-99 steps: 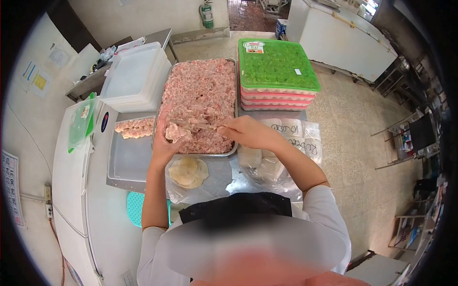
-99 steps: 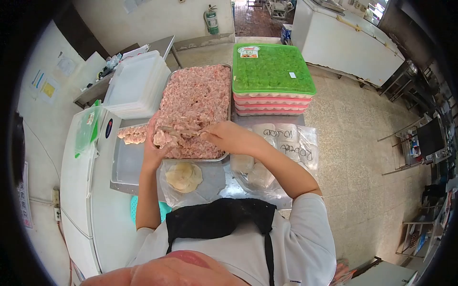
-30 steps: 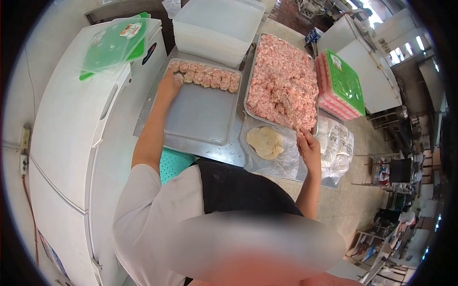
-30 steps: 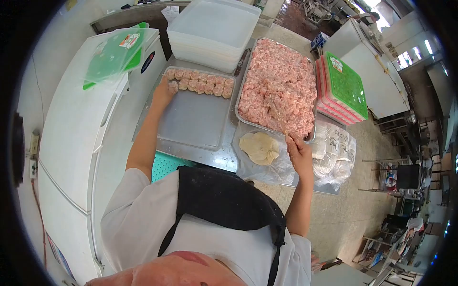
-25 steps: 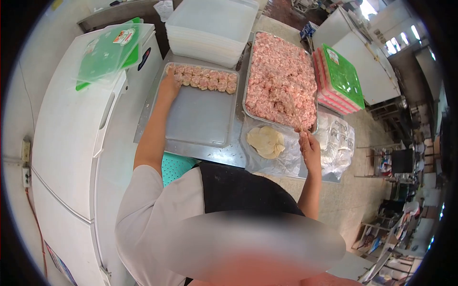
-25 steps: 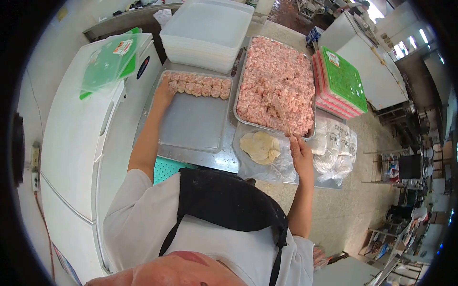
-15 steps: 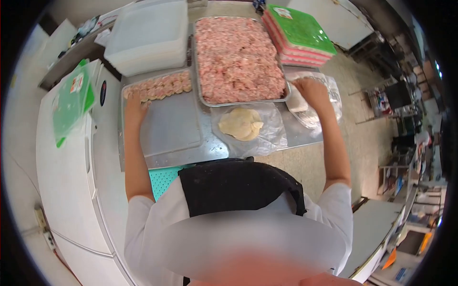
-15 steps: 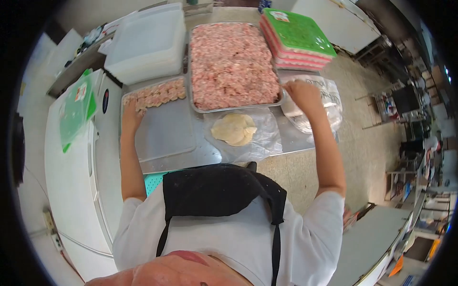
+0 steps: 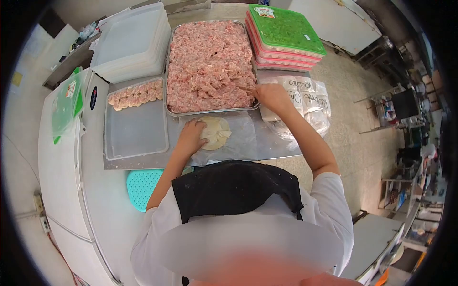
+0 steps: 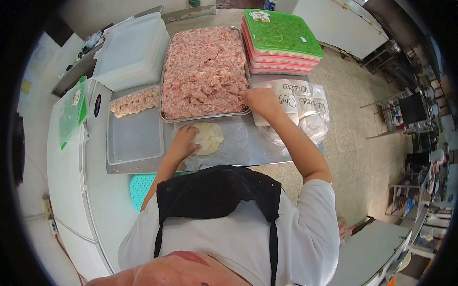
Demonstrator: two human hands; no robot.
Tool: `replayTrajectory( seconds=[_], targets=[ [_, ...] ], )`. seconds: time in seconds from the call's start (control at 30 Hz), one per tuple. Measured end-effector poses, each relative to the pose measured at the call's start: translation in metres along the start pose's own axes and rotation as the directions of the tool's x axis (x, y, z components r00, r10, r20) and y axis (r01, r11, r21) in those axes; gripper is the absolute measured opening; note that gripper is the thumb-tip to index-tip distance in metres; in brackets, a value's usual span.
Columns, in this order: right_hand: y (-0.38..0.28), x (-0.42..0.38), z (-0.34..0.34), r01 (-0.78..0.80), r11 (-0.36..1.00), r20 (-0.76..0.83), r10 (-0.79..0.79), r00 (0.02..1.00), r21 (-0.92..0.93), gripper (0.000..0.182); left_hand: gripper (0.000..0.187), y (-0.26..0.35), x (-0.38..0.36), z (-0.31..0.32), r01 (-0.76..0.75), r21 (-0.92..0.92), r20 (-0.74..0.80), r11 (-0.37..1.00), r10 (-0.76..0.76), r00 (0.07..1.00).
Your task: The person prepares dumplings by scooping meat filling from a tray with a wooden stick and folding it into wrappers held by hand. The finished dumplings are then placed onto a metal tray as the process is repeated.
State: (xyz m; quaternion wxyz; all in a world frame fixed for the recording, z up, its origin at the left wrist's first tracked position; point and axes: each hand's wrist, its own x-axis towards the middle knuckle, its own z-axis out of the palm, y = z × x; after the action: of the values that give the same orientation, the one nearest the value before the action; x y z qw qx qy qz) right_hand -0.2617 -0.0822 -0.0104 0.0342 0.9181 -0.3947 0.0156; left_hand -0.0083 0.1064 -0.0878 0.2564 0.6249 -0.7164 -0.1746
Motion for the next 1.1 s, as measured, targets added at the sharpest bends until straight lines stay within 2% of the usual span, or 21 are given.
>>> replayTrajectory(
  seconds=[0.1, 0.17, 0.2, 0.27, 0.37, 0.43, 0.47, 0.5, 0.53, 0.57, 0.6, 0.67, 0.7, 0.77, 0.83, 0.9, 0.97, 1.0, 1.03, 1.07, 1.1],
  targets=[
    [-0.013, -0.007, 0.010, 0.039, 0.991, -0.008, -0.038, 0.999, 0.132, 0.027, 0.024, -0.012, -0.006, 0.011, 0.050, 0.037, -0.049, 0.998, -0.048, 0.998],
    [-0.016, -0.013, 0.014, 0.067, 0.978, 0.007, -0.069, 0.998, 0.195, 0.028, 0.020, -0.016, -0.008, 0.010, 0.097, -0.033, 0.016, 0.995, -0.097, 0.995],
    [-0.015, -0.015, 0.015, 0.094, 0.964, -0.063, -0.081, 0.995, 0.247, 0.028, 0.020, -0.014, -0.009, 0.006, 0.109, -0.030, 0.007, 0.994, -0.109, 0.994],
    [-0.004, -0.012, 0.016, 0.133, 0.946, -0.134, -0.096, 0.986, 0.297, 0.029, 0.017, -0.011, -0.010, -0.001, 0.163, -0.241, 0.011, 0.957, -0.165, 0.986],
    [0.027, 0.009, 0.001, 0.101, 0.968, -0.075, -0.085, 0.994, 0.231, 0.026, 0.019, -0.002, -0.012, -0.009, 0.095, -0.292, -0.066, 0.952, -0.119, 0.991],
    [0.038, 0.025, -0.024, 0.168, 0.985, -0.189, -0.173, 0.967, -0.042, 0.019, 0.019, -0.002, -0.010, -0.010, 0.083, -0.221, -0.101, 0.972, -0.108, 0.989],
    [0.037, 0.030, -0.025, 0.171, 0.984, -0.185, -0.176, 0.967, -0.041, 0.019, 0.018, -0.003, -0.008, -0.011, 0.062, -0.144, -0.129, 0.988, -0.081, 0.988],
    [0.032, 0.035, -0.025, 0.209, 0.969, -0.150, -0.227, 0.962, -0.129, 0.016, 0.018, -0.001, -0.006, -0.014, 0.063, -0.146, -0.129, 0.987, -0.082, 0.988],
    [0.026, 0.037, -0.025, 0.245, 0.945, -0.110, -0.273, 0.956, -0.216, 0.013, 0.018, 0.001, -0.005, -0.017, 0.195, -0.264, -0.116, 0.944, -0.232, 0.966],
    [0.018, 0.036, -0.017, 0.242, 0.945, -0.106, -0.270, 0.957, -0.218, 0.013, 0.018, 0.004, -0.003, -0.019, 0.317, -0.378, -0.082, 0.870, -0.373, 0.924],
    [0.010, 0.033, -0.002, 0.245, 0.957, -0.121, -0.264, 0.957, -0.155, 0.013, 0.018, 0.008, 0.000, -0.023, 0.314, -0.383, -0.079, 0.869, -0.369, 0.926],
    [-0.001, 0.024, 0.015, 0.244, 0.965, -0.134, -0.256, 0.957, -0.096, 0.012, 0.017, 0.014, 0.005, -0.030, 0.308, -0.378, -0.224, 0.873, -0.409, 0.885],
    [-0.003, 0.016, 0.019, 0.181, 0.982, -0.125, -0.185, 0.975, -0.044, 0.013, 0.017, 0.007, 0.005, -0.025, 0.305, -0.384, -0.224, 0.871, -0.408, 0.885],
    [-0.007, 0.005, 0.020, 0.114, 0.994, -0.105, -0.113, 0.988, 0.001, 0.013, 0.020, -0.009, 0.002, -0.009, 0.086, -0.319, -0.323, 0.944, -0.194, 0.927],
    [-0.011, -0.002, 0.018, -0.003, 0.993, -0.133, 0.019, 0.991, 0.118, 0.016, 0.021, -0.005, 0.001, -0.014, 0.036, -0.345, -0.300, 0.938, -0.146, 0.943],
    [-0.011, -0.005, 0.008, -0.035, 0.993, -0.122, 0.049, 0.991, 0.109, 0.017, 0.024, -0.002, 0.003, -0.022, -0.020, -0.370, -0.280, 0.929, -0.091, 0.956],
    [-0.012, -0.003, -0.007, -0.064, 0.993, -0.109, 0.075, 0.991, 0.104, 0.018, 0.022, -0.001, 0.003, -0.032, -0.020, -0.233, -0.265, 0.972, -0.043, 0.963],
    [-0.012, 0.001, -0.016, -0.041, 0.999, -0.118, 0.042, 0.992, 0.011, 0.018, 0.022, 0.000, 0.005, -0.034, -0.024, -0.238, -0.259, 0.971, -0.040, 0.965],
    [-0.014, 0.004, -0.020, -0.021, 0.997, -0.122, 0.011, 0.993, -0.080, 0.017, 0.022, 0.002, 0.008, -0.035, -0.150, -0.105, -0.328, 0.983, 0.108, 0.939],
    [-0.017, 0.007, -0.020, -0.031, 0.996, -0.116, 0.021, 0.993, -0.081, 0.017, 0.023, 0.001, 0.009, -0.037, -0.267, 0.036, -0.376, 0.963, 0.261, 0.889],
    [-0.022, 0.012, -0.019, 0.001, 0.992, -0.109, -0.015, 0.994, -0.128, 0.016, 0.023, -0.004, 0.007, -0.032, -0.273, 0.029, -0.372, 0.961, 0.264, 0.890]
  ],
)
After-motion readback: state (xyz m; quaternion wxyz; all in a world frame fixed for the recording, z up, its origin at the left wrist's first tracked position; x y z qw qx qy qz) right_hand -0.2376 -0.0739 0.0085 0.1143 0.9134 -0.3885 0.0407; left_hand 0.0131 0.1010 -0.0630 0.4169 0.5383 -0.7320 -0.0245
